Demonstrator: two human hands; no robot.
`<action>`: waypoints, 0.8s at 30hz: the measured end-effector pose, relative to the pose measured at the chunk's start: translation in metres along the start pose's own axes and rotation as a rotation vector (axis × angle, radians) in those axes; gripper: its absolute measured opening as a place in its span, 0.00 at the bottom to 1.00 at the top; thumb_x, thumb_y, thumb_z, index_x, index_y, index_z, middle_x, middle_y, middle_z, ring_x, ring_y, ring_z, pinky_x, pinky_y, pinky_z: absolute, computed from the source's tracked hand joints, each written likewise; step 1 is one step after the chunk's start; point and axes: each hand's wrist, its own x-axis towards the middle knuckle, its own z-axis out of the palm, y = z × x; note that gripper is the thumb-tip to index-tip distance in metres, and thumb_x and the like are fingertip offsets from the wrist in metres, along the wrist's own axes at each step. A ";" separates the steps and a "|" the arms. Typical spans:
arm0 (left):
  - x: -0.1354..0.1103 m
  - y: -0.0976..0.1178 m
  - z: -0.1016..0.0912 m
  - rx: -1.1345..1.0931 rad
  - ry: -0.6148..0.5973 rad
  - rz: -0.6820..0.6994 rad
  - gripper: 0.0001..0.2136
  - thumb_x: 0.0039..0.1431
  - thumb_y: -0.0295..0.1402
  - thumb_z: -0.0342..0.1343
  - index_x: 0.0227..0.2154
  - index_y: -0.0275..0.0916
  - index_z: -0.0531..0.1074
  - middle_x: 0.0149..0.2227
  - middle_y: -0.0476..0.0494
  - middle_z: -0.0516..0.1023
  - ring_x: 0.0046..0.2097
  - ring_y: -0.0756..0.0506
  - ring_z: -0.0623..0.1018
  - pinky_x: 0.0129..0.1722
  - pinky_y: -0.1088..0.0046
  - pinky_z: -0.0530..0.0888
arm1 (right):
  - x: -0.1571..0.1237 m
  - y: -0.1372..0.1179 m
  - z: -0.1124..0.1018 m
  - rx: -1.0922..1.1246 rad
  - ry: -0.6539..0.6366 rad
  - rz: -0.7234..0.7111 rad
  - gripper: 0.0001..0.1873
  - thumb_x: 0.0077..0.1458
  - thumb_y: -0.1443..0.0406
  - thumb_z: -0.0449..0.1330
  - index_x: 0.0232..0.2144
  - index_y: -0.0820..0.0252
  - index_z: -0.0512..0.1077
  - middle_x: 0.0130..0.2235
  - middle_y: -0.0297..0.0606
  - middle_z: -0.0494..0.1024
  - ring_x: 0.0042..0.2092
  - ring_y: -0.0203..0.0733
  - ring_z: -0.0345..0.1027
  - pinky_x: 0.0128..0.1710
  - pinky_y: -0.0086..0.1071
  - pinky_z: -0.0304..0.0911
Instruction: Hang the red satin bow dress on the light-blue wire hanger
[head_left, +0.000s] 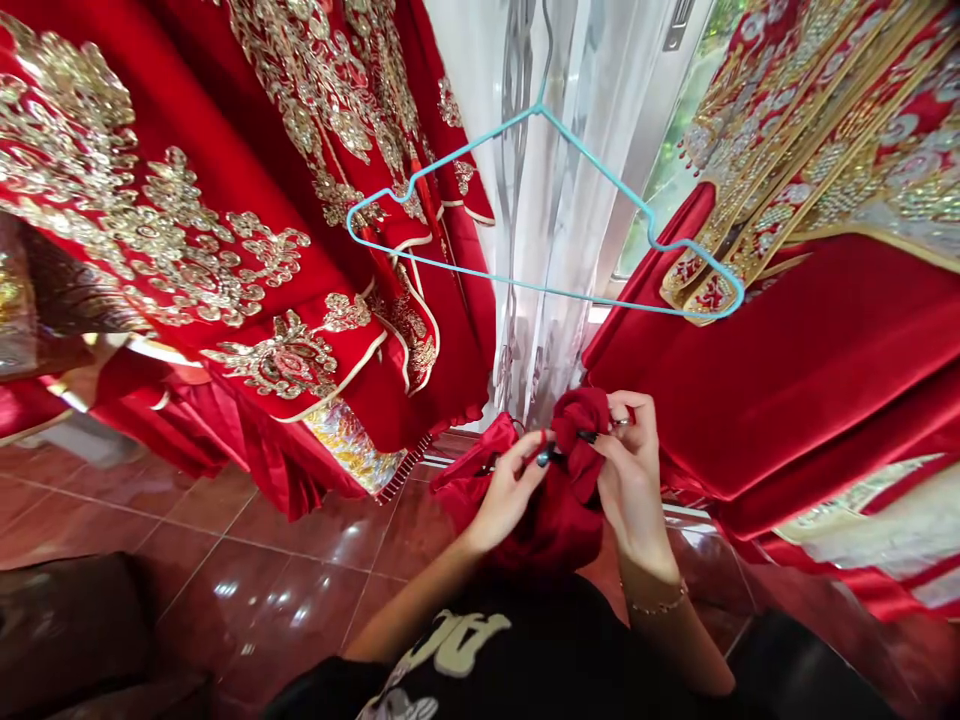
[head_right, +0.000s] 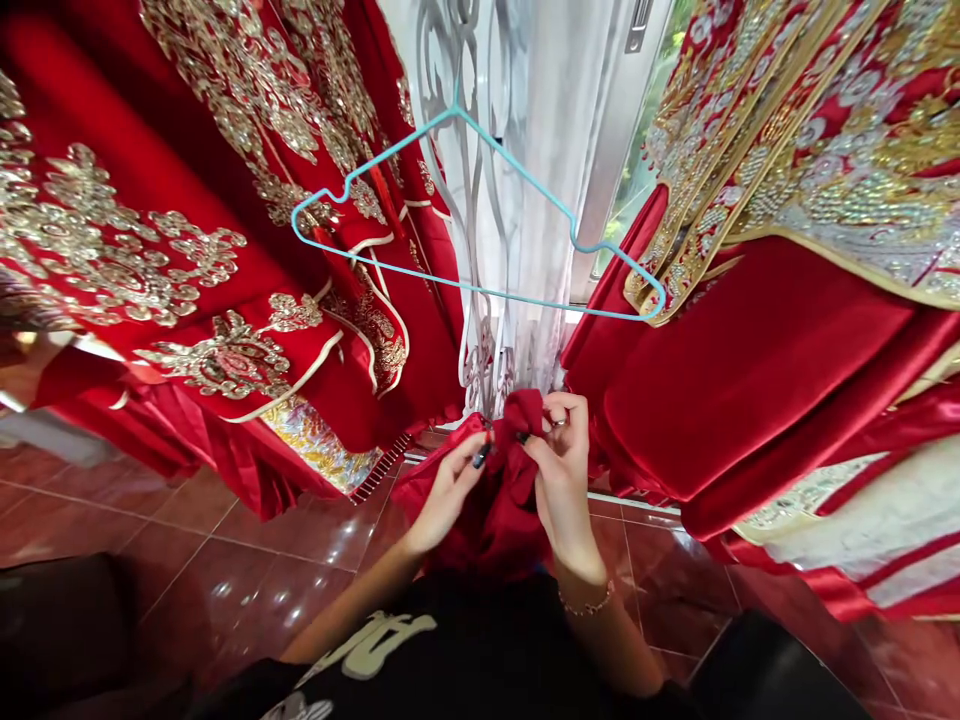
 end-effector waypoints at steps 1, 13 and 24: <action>0.000 0.000 0.003 0.013 -0.017 -0.002 0.20 0.57 0.53 0.56 0.43 0.44 0.75 0.52 0.38 0.78 0.58 0.36 0.74 0.63 0.59 0.66 | -0.001 0.001 0.001 0.001 -0.019 0.006 0.19 0.39 0.71 0.65 0.36 0.55 0.65 0.35 0.27 0.67 0.34 0.29 0.66 0.35 0.23 0.64; 0.000 -0.012 0.005 0.051 0.330 0.131 0.14 0.59 0.41 0.60 0.42 0.40 0.67 0.42 0.43 0.73 0.46 0.45 0.73 0.54 0.67 0.67 | -0.004 0.002 -0.006 0.057 -0.027 0.191 0.31 0.39 0.69 0.68 0.46 0.49 0.64 0.42 0.29 0.76 0.26 0.26 0.63 0.29 0.24 0.66; -0.002 -0.013 0.007 -0.010 0.142 0.073 0.23 0.57 0.57 0.56 0.33 0.38 0.68 0.35 0.45 0.70 0.41 0.44 0.70 0.48 0.68 0.67 | -0.013 -0.002 -0.006 0.005 -0.088 0.198 0.30 0.40 0.67 0.70 0.47 0.50 0.66 0.42 0.30 0.75 0.23 0.24 0.57 0.27 0.24 0.64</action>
